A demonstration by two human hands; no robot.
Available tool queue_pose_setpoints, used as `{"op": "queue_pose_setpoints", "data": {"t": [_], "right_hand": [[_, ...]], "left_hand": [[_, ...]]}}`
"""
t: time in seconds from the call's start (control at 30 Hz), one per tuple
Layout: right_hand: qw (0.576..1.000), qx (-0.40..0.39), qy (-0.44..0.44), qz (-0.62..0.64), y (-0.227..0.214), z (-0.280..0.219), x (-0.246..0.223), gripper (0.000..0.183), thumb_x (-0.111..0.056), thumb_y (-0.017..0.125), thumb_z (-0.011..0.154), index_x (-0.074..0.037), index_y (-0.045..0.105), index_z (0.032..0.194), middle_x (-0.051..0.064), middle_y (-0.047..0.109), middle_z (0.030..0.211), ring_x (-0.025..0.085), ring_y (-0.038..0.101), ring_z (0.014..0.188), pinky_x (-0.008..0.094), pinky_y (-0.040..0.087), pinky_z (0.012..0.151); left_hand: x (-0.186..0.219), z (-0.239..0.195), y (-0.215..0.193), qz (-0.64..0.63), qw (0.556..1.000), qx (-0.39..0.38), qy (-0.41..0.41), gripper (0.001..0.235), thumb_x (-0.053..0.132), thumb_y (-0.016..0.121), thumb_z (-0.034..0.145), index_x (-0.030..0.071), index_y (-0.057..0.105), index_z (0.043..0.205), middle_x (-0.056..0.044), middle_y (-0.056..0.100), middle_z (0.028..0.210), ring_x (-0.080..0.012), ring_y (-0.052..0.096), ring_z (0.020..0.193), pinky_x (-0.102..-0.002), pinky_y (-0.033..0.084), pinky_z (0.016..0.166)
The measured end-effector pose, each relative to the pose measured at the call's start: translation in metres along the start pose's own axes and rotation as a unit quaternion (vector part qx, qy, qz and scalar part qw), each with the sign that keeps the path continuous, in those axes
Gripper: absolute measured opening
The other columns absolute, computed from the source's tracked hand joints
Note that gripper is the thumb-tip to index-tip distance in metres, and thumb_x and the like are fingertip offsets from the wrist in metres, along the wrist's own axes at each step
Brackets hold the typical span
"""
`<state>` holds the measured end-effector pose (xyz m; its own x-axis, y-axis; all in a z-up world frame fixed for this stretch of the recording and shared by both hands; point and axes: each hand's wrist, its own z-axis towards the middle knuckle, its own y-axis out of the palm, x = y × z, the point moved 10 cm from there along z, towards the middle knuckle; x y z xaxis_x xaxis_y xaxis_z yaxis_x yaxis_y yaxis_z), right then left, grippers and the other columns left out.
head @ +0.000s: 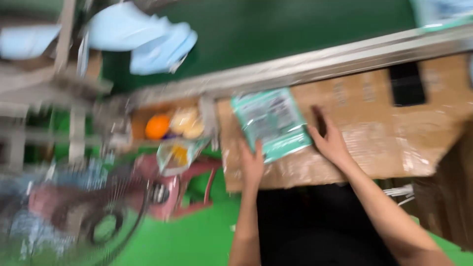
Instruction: Placing blue face masks into plastic retail pouches at an industrial workstation.
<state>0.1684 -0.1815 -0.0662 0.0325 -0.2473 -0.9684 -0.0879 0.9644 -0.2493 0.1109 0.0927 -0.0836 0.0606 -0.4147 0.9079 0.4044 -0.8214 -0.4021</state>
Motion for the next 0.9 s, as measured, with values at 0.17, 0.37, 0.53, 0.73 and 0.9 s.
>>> {"op": "queue_pose_setpoints", "data": {"t": [0.17,0.37,0.53,0.73,0.9], "right_hand": [[0.976,0.018,-0.104,-0.188,0.028,-0.019,-0.027,0.07,-0.02,0.059,0.102,0.006,0.03,0.16,0.03,0.038,0.161,0.045,0.035,0.15,0.051,0.025,0.124],[0.943,-0.006,-0.128,-0.307,0.044,-0.025,-0.035,0.07,-0.015,0.056,0.101,0.008,0.028,0.161,0.03,0.037,0.165,0.046,0.028,0.156,0.055,0.016,0.127],[0.949,-0.009,-0.128,-0.289,0.043,-0.026,-0.029,0.066,-0.014,0.054,0.102,0.006,0.032,0.161,0.03,0.04,0.162,0.045,0.035,0.153,0.054,0.02,0.127],[0.961,0.015,-0.144,-0.236,0.036,-0.03,-0.037,0.059,-0.01,0.051,0.107,0.006,0.032,0.161,0.026,0.047,0.159,0.042,0.041,0.15,0.053,0.022,0.128],[0.967,0.028,-0.154,-0.202,0.029,-0.032,-0.047,0.055,-0.007,0.049,0.108,0.006,0.034,0.16,0.023,0.052,0.157,0.041,0.043,0.146,0.051,0.025,0.125]], "left_hand": [[0.034,-0.012,0.008,0.091,0.992,0.002,0.091,0.08,0.032,0.062,0.101,-0.006,0.026,0.161,-0.031,0.033,0.165,-0.0467,0.03,0.154,-0.052,0.022,0.128],[0.054,-0.009,0.006,0.149,0.98,0.027,0.126,0.086,0.042,0.06,0.102,-0.009,0.021,0.159,-0.031,0.027,0.165,-0.0452,0.026,0.157,-0.058,0.017,0.131],[0.059,-0.009,0.003,0.183,0.974,0.036,0.128,0.082,0.041,0.059,0.101,-0.008,0.026,0.158,-0.029,0.032,0.164,-0.0451,0.03,0.156,-0.058,0.019,0.13],[0.067,-0.013,-0.012,0.118,0.981,0.075,0.131,0.073,0.03,0.062,0.1,-0.005,0.032,0.156,-0.027,0.036,0.163,-0.0433,0.033,0.153,-0.055,0.025,0.128],[0.112,-0.01,-0.034,0.061,0.978,0.084,0.182,0.062,0.014,0.065,0.099,0.0,0.041,0.154,-0.019,0.044,0.16,-0.038,0.046,0.149,-0.047,0.038,0.126]]}}
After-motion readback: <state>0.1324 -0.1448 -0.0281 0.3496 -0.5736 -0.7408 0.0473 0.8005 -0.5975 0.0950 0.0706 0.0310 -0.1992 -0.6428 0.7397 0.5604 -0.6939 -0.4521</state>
